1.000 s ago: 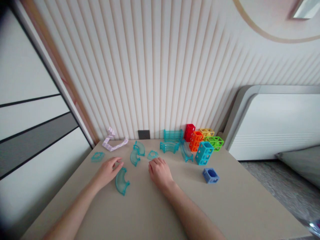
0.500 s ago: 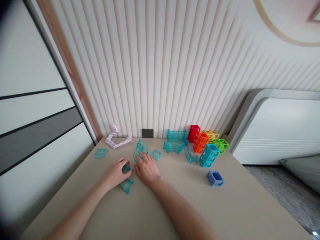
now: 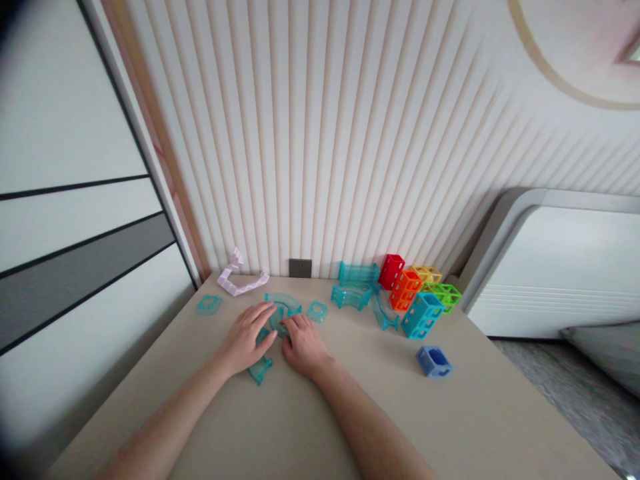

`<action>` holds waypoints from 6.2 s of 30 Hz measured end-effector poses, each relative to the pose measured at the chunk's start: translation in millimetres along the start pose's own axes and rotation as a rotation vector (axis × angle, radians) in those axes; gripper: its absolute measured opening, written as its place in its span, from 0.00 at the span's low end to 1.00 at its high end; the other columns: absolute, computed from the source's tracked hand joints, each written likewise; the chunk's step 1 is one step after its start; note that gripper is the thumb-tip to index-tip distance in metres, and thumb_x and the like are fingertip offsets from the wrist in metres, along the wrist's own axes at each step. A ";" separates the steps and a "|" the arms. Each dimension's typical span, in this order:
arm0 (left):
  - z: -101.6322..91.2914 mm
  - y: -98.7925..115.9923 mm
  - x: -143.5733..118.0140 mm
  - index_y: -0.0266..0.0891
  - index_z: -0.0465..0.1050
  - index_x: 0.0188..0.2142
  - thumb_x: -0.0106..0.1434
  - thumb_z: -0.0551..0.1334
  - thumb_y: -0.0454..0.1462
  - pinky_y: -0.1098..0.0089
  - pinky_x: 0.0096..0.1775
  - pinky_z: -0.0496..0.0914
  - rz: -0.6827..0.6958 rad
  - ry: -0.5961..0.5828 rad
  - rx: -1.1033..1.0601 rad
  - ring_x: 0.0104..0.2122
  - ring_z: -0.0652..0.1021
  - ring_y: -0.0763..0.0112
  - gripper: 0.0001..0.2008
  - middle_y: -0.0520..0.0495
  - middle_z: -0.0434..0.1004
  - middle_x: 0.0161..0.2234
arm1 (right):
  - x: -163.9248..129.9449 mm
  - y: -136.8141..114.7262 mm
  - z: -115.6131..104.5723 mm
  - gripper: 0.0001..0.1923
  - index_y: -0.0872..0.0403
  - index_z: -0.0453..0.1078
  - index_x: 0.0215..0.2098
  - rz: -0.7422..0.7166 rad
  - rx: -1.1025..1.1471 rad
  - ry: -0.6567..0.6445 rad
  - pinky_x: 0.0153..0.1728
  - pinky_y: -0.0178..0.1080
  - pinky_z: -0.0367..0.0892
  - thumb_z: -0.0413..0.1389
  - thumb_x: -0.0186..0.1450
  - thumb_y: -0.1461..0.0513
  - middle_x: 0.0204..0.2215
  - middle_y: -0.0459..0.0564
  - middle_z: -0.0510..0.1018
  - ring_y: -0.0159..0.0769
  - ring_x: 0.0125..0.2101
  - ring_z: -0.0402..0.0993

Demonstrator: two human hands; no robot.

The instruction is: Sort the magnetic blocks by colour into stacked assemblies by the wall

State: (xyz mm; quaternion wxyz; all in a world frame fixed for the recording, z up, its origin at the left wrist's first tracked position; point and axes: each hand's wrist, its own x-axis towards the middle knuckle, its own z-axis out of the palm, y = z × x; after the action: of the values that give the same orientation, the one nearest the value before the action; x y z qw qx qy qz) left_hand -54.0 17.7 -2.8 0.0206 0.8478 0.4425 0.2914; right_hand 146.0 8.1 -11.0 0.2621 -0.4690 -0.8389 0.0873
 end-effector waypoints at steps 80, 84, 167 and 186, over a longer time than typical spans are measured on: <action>-8.8 24.8 0.8 0.40 0.72 0.59 0.62 0.69 0.45 0.60 0.48 0.76 -0.536 0.062 -1.540 0.46 0.80 0.60 0.27 0.41 0.80 0.50 | -35.5 -4.9 -34.8 0.17 0.49 0.67 0.59 -0.108 0.423 0.242 0.55 0.48 0.70 0.51 0.73 0.59 0.52 0.58 0.73 0.45 0.53 0.72; -8.0 22.4 -2.1 0.41 0.69 0.61 0.64 0.68 0.46 0.57 0.52 0.74 -0.496 0.000 -1.547 0.50 0.79 0.57 0.28 0.40 0.79 0.52 | -35.7 -5.3 -39.4 0.18 0.49 0.68 0.60 -0.140 0.415 0.227 0.58 0.49 0.68 0.51 0.74 0.59 0.54 0.58 0.72 0.45 0.56 0.71; -2.3 70.7 0.9 0.38 0.79 0.35 0.50 0.77 0.38 0.74 0.33 0.69 -0.711 -0.029 -1.631 0.30 0.77 0.71 0.14 0.49 0.80 0.30 | -31.6 -38.5 -37.2 0.18 0.51 0.78 0.44 0.302 0.893 0.223 0.32 0.36 0.73 0.57 0.69 0.48 0.41 0.52 0.74 0.35 0.34 0.75; -5.5 63.1 7.3 0.38 0.79 0.39 0.52 0.74 0.35 0.72 0.38 0.72 -0.794 0.149 -1.793 0.32 0.80 0.71 0.14 0.49 0.84 0.35 | -26.2 -36.2 -43.7 0.21 0.50 0.75 0.45 0.529 1.477 0.188 0.39 0.38 0.73 0.69 0.54 0.63 0.41 0.48 0.80 0.37 0.38 0.77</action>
State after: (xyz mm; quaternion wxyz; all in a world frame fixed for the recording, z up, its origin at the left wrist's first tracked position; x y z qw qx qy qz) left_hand -7.0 -16.3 23.7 0.7249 0.2870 0.3104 0.5439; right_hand 153.0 -37.8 30.8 0.5461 -0.3628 -0.3989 0.6412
